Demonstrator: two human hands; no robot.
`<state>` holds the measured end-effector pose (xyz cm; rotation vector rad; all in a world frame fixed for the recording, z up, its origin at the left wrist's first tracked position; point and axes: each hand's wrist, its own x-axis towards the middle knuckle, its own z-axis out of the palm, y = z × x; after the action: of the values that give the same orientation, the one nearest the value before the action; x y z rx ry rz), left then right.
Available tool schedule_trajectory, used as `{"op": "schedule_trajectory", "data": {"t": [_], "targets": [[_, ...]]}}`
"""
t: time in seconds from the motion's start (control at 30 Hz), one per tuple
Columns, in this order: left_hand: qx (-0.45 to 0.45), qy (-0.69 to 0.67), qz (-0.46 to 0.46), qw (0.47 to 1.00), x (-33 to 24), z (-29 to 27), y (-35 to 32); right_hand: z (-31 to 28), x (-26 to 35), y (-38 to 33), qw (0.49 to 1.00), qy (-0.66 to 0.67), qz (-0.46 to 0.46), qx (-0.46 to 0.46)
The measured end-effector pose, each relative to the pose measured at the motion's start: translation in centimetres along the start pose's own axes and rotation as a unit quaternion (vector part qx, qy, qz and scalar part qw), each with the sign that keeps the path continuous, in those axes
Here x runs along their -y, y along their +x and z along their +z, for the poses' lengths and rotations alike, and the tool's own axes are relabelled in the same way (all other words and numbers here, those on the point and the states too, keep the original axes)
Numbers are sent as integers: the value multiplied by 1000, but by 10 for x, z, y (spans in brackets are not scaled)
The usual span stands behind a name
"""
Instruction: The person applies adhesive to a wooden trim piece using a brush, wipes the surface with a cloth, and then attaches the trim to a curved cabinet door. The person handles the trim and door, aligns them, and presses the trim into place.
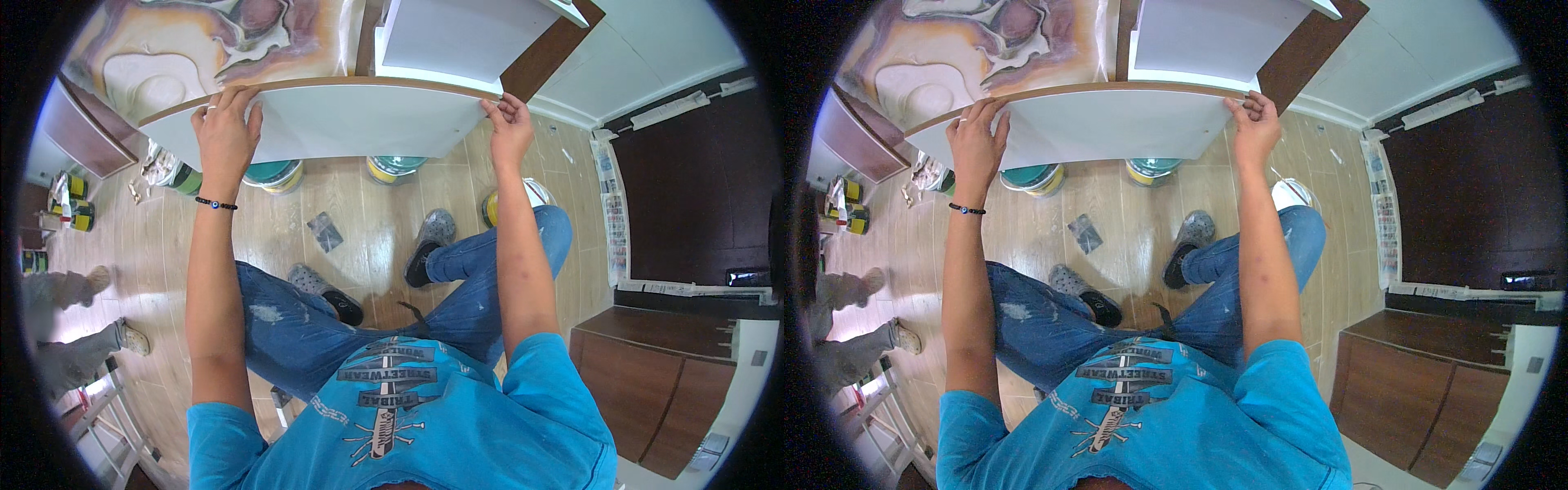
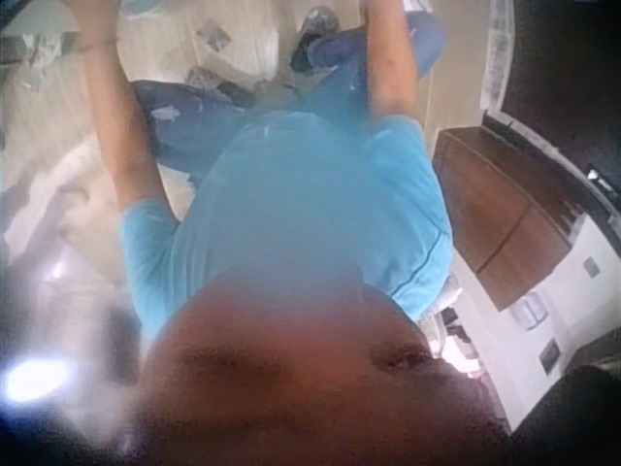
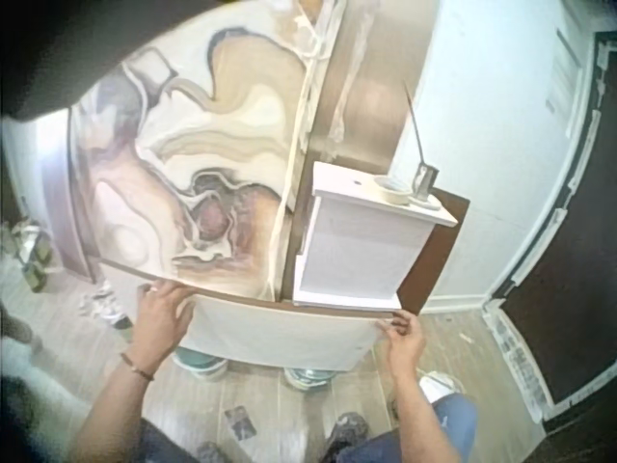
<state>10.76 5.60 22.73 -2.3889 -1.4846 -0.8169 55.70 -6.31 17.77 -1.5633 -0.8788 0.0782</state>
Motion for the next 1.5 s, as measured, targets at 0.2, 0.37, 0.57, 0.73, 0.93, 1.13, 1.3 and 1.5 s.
{"op": "schedule_trajectory", "data": {"t": [0.2, 0.37, 0.57, 0.73, 0.93, 1.13, 1.3, 1.5], "targets": [[5, -9, -1, 1000, 2, -1, -1, -3, 4, 1, 999, 49, -1, 17], [1, -6, 2, 1000, 1, 0, 0, -9, -2, 3, 998, 59, -7, 26], [11, -16, -11, 1000, 0, -2, -1, -11, -8, -1, 996, 81, -2, 27], [13, -14, -4, 1000, 1, -3, -1, -5, -3, -4, 999, 41, 0, 30], [14, -15, -12, 1000, 2, -4, -3, -2, -6, -10, 999, 44, -20, 3], [10, -28, -8, 1000, -2, -4, -1, 21, -65, -57, 969, 148, 191, -45], [11, -26, -11, 1000, -2, -3, -2, 54, -83, -96, 863, 276, 422, 30], [12, -16, -6, 1000, -2, -4, -2, 68, -96, -97, 811, 355, 465, -8]]}}
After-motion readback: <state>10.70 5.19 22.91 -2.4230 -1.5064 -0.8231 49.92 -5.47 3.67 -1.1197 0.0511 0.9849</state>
